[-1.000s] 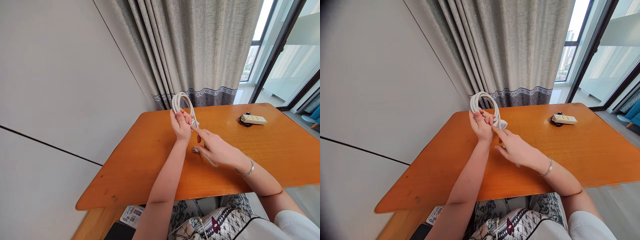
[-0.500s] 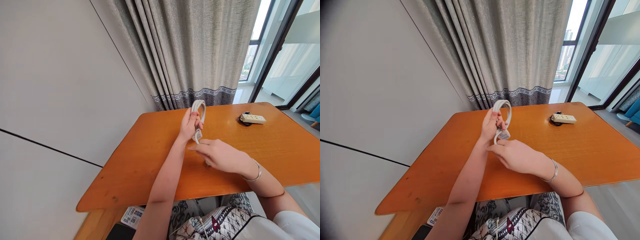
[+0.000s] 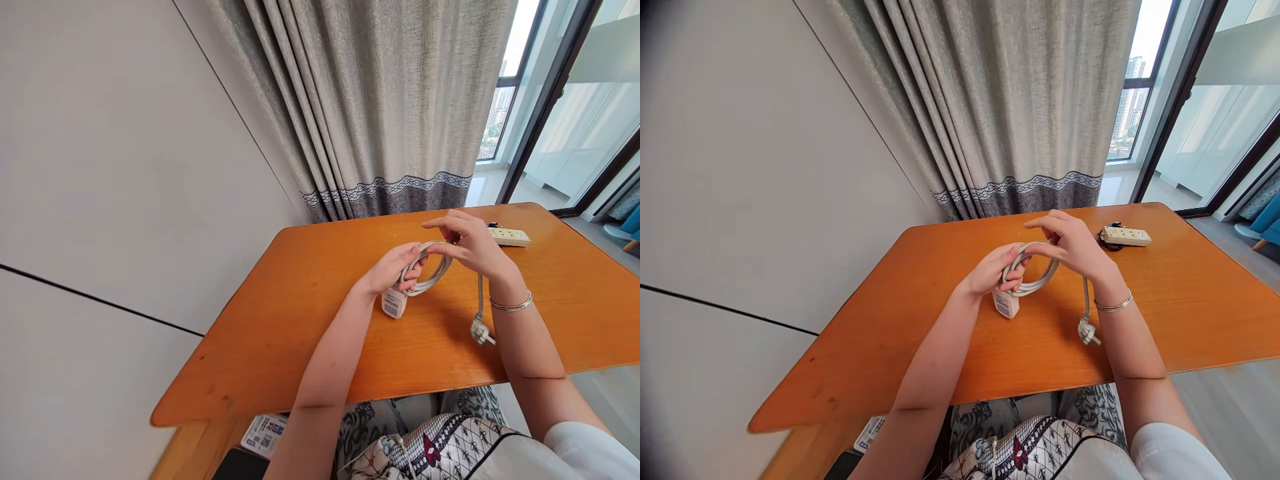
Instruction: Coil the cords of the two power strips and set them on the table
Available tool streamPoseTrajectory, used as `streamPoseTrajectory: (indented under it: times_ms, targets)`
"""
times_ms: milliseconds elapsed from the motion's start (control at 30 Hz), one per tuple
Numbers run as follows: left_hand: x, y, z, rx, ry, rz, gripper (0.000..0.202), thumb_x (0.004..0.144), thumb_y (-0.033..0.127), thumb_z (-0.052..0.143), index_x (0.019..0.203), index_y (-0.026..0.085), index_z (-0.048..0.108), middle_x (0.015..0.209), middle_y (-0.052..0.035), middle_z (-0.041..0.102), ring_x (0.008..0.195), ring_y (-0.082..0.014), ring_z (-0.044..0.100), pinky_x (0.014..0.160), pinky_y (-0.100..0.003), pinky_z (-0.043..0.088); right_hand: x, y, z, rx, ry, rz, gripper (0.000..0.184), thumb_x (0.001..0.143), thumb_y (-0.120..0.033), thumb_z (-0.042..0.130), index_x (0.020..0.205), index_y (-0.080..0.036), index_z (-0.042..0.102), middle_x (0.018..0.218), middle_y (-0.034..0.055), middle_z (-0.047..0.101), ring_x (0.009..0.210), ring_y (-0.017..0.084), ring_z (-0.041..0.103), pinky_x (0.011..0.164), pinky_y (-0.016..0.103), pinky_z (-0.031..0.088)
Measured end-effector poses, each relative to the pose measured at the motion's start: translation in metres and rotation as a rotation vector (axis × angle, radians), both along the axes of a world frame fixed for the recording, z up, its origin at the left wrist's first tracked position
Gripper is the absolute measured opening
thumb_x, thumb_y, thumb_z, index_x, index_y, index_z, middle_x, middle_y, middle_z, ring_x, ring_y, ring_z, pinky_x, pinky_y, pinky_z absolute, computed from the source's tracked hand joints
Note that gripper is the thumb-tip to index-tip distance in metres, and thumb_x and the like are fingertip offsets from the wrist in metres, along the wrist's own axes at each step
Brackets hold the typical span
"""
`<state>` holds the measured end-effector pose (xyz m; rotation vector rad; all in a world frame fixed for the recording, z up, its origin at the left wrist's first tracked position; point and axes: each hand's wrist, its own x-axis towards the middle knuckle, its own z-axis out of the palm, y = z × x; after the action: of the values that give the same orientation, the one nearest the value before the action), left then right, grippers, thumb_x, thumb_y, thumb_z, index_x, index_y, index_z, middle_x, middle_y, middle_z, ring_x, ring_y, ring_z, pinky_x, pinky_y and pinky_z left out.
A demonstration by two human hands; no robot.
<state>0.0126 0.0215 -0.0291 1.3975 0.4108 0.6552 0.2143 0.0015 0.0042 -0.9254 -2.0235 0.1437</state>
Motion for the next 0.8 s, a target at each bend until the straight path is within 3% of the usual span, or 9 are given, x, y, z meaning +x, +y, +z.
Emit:
streamPoseTrajectory:
  times_ms: [100,167,333,500,633,800]
  targets:
    - [-0.008,0.001,0.005,0.005,-0.030,0.001,0.055,0.077,0.071,0.066,0.080,0.017,0.051,0.048,0.0041,0.055,0.028,-0.0037,0.032,0.035,-0.018,0.029,0.002,0.002,0.000,-0.005,0.034,-0.003,0.042,0.087,-0.058,0.066,0.107,-0.023,0.076,0.072,-0.0001,0.050,0.064,0.014,0.044,0.062,0.028,0.039]
    - [-0.015,0.000,0.011,-0.030,-0.085,0.052,0.052,0.083,0.068,0.061,0.078,0.017,0.051,0.048,0.0013,0.057,0.027,-0.0039,0.031,0.033,-0.018,0.026,0.004,0.005,-0.001,-0.021,0.081,-0.035,0.038,0.091,-0.055,0.061,0.104,-0.023,0.077,0.071,0.0006,0.051,0.066,0.015,0.046,0.064,0.029,0.040]
    - [-0.023,-0.005,0.032,-0.290,-0.403,0.391,0.053,0.101,0.060,0.032,0.068,0.020,0.042,0.037,0.0122,0.025,0.024,-0.0036,0.017,0.036,-0.017,0.033,-0.007,0.015,-0.011,-0.148,0.281,0.036,0.049,0.099,-0.058,0.043,0.099,-0.019,0.074,0.070,0.0008,0.053,0.065,0.014,0.049,0.067,0.029,0.044]
    - [-0.021,-0.005,0.041,-0.293,-0.634,0.636,0.050,0.101,0.058,0.032,0.071,0.020,0.042,0.042,0.0115,0.021,0.028,-0.0037,0.018,0.040,-0.015,0.035,-0.045,0.011,-0.031,-0.428,0.313,0.206,0.056,0.096,-0.065,0.041,0.112,-0.017,0.066,0.083,0.0045,0.064,0.078,0.016,0.058,0.075,0.030,0.050]
    - [-0.021,-0.004,0.042,-0.274,-0.665,0.667,0.050,0.102,0.056,0.029,0.071,0.020,0.043,0.042,0.0108,0.021,0.029,-0.0041,0.018,0.040,-0.015,0.035,-0.063,0.009,-0.040,-0.509,0.398,0.237,0.056,0.095,-0.065,0.042,0.117,-0.018,0.064,0.099,0.0073,0.066,0.088,0.017,0.060,0.083,0.032,0.052]
    - [-0.021,-0.007,0.044,-0.307,-0.632,0.651,0.050,0.102,0.057,0.029,0.071,0.020,0.041,0.043,0.0108,0.020,0.030,-0.0044,0.017,0.040,-0.015,0.034,-0.049,0.013,-0.032,-0.588,0.368,0.282,0.052,0.092,-0.066,0.048,0.098,-0.018,0.068,0.081,0.0045,0.062,0.077,0.016,0.058,0.070,0.028,0.050]
